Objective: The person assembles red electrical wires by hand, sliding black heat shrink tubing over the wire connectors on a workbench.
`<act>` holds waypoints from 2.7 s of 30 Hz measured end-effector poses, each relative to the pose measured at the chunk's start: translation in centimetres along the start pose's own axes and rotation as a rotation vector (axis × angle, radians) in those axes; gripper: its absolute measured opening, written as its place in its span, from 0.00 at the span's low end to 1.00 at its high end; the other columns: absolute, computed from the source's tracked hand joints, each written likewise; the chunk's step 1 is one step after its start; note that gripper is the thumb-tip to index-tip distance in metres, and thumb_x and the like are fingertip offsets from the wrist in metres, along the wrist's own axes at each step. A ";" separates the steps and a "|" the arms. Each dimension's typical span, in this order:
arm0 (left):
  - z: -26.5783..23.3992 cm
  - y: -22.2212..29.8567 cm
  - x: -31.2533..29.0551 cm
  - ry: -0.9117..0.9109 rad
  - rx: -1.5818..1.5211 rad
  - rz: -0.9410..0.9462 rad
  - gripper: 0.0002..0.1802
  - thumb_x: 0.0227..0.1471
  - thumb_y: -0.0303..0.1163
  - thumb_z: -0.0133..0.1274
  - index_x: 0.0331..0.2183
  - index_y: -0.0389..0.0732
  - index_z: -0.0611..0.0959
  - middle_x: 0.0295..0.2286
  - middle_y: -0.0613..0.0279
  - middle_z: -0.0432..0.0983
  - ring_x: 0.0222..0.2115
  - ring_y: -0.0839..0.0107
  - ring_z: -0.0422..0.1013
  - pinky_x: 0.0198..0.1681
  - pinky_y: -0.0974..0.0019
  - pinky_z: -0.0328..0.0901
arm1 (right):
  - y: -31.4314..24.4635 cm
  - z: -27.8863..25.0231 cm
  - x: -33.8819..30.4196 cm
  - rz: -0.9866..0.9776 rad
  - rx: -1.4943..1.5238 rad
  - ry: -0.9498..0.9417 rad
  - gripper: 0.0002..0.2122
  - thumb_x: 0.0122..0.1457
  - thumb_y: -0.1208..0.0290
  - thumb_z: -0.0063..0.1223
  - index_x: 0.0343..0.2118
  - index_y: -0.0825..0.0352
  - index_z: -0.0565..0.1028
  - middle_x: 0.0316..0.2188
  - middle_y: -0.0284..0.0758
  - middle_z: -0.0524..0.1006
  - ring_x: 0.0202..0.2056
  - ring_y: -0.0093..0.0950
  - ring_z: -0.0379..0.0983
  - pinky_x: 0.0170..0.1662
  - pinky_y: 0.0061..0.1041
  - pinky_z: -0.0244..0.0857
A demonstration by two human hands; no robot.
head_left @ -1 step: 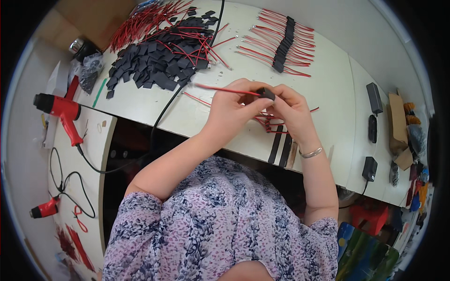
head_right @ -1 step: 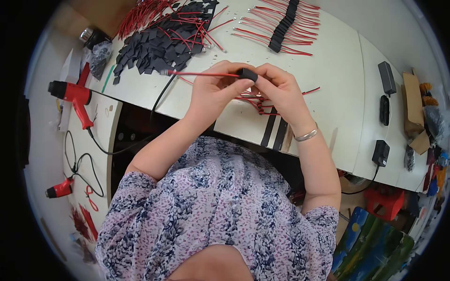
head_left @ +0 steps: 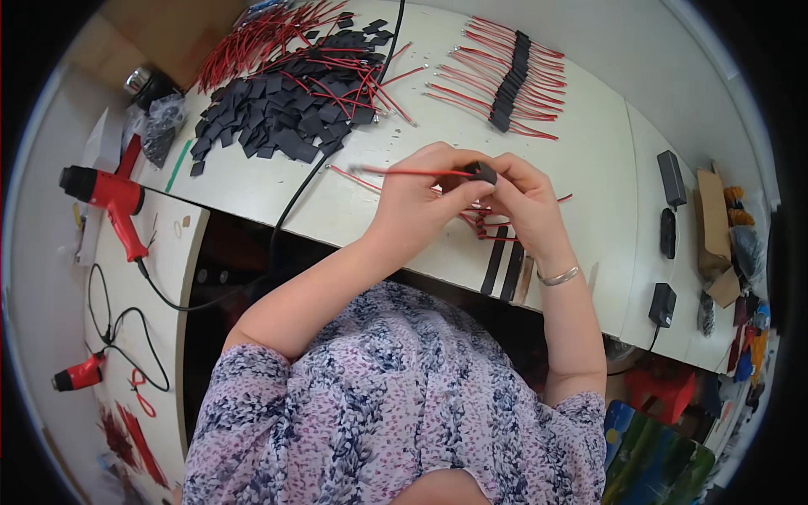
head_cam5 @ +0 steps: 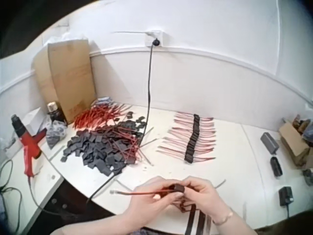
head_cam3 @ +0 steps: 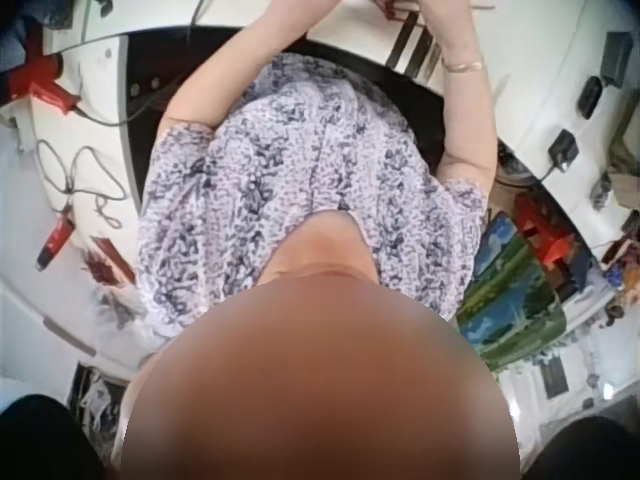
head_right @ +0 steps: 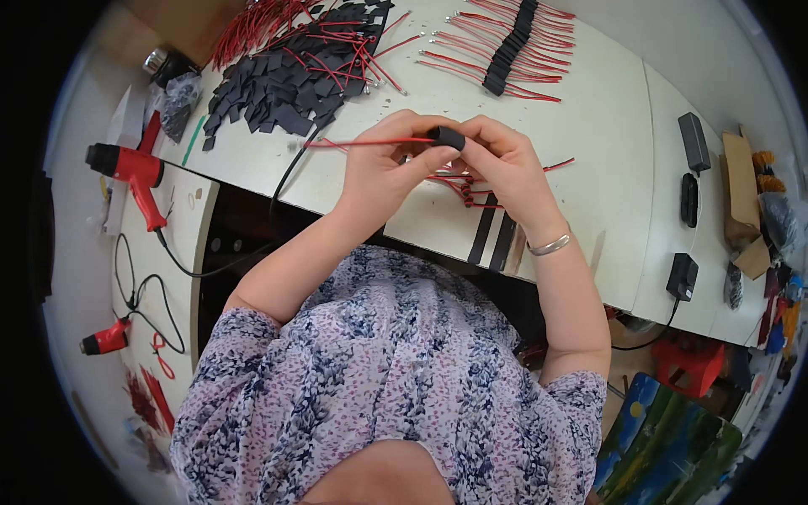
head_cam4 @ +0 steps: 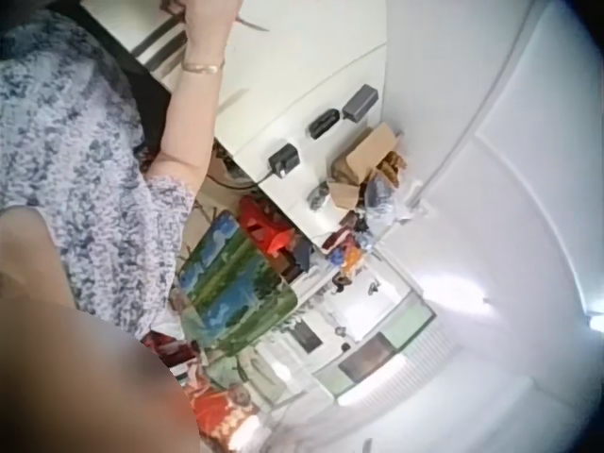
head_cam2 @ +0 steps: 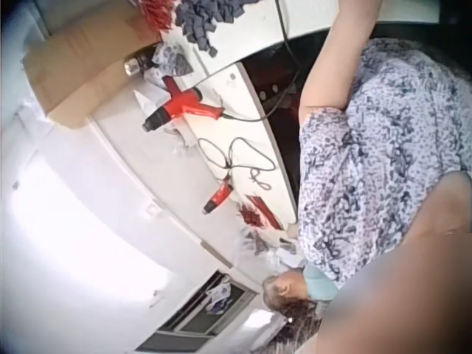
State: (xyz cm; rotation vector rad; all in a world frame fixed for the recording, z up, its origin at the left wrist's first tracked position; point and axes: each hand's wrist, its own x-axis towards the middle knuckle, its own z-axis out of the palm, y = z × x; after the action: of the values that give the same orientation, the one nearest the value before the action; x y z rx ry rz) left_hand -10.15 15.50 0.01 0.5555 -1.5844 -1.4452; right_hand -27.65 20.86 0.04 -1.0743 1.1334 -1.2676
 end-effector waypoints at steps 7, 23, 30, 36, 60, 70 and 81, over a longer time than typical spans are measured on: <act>0.0 -0.2 0.2 -0.031 0.220 0.184 0.14 0.50 0.24 0.61 0.41 0.34 0.83 0.31 0.62 0.76 0.29 0.76 0.72 0.32 0.72 0.68 | -0.1 -0.3 -0.1 -0.002 -0.002 0.017 0.06 0.67 0.73 0.50 0.41 0.68 0.76 0.31 0.25 0.77 0.32 0.12 0.72 0.34 0.13 0.67; -1.5 -2.8 0.8 0.175 -0.030 -0.176 0.10 0.58 0.26 0.57 0.42 0.35 0.83 0.27 0.70 0.73 0.24 0.85 0.66 0.28 0.79 0.62 | 1.5 -8.0 6.2 -0.633 -1.425 0.279 0.08 0.53 0.75 0.60 0.36 0.64 0.76 0.38 0.34 0.77 0.39 0.34 0.75 0.39 0.32 0.70; -1.6 -2.6 0.6 0.158 -0.010 -0.175 0.11 0.60 0.28 0.55 0.43 0.35 0.82 0.29 0.69 0.75 0.26 0.84 0.67 0.30 0.79 0.62 | -0.2 -6.7 4.7 -0.728 -1.558 0.339 0.09 0.52 0.73 0.60 0.36 0.63 0.75 0.38 0.33 0.76 0.43 0.35 0.72 0.45 0.34 0.68; -1.7 -3.3 0.5 0.125 0.057 -0.148 0.12 0.61 0.29 0.54 0.44 0.35 0.82 0.30 0.68 0.74 0.28 0.83 0.68 0.32 0.78 0.62 | -1.7 -4.0 -2.0 -0.379 -1.364 -0.014 0.07 0.53 0.73 0.60 0.34 0.65 0.75 0.34 0.34 0.75 0.41 0.35 0.71 0.46 0.34 0.66; -11.2 -1.2 4.2 0.069 1.130 0.199 0.16 0.49 0.29 0.62 0.43 0.41 0.83 0.37 0.61 0.77 0.35 0.66 0.74 0.39 0.66 0.69 | -1.0 -3.2 2.6 -0.230 -0.469 0.317 0.11 0.64 0.74 0.52 0.48 0.70 0.75 0.28 0.27 0.75 0.27 0.11 0.64 0.29 0.13 0.59; -13.5 -2.1 5.8 0.219 0.988 0.116 0.10 0.56 0.29 0.58 0.39 0.35 0.85 0.28 0.61 0.78 0.26 0.74 0.73 0.32 0.72 0.67 | 0.0 -3.1 1.4 -0.160 -0.560 0.324 0.09 0.64 0.69 0.54 0.31 0.70 0.73 0.20 0.24 0.69 0.23 0.13 0.61 0.27 0.16 0.58; -0.8 -0.9 1.7 -0.183 0.848 0.102 0.18 0.48 0.31 0.61 0.43 0.40 0.79 0.31 0.55 0.79 0.33 0.56 0.76 0.34 0.57 0.70 | 1.3 -0.3 1.6 -0.233 -0.572 0.242 0.10 0.60 0.69 0.59 0.31 0.70 0.71 0.20 0.29 0.71 0.22 0.16 0.63 0.28 0.19 0.60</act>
State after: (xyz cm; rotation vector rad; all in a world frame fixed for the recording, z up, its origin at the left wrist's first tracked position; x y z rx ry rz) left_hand -10.52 13.53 -0.36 0.8121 -2.3275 -0.7056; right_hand -27.80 19.32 -1.37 -1.5362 1.6545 -1.3106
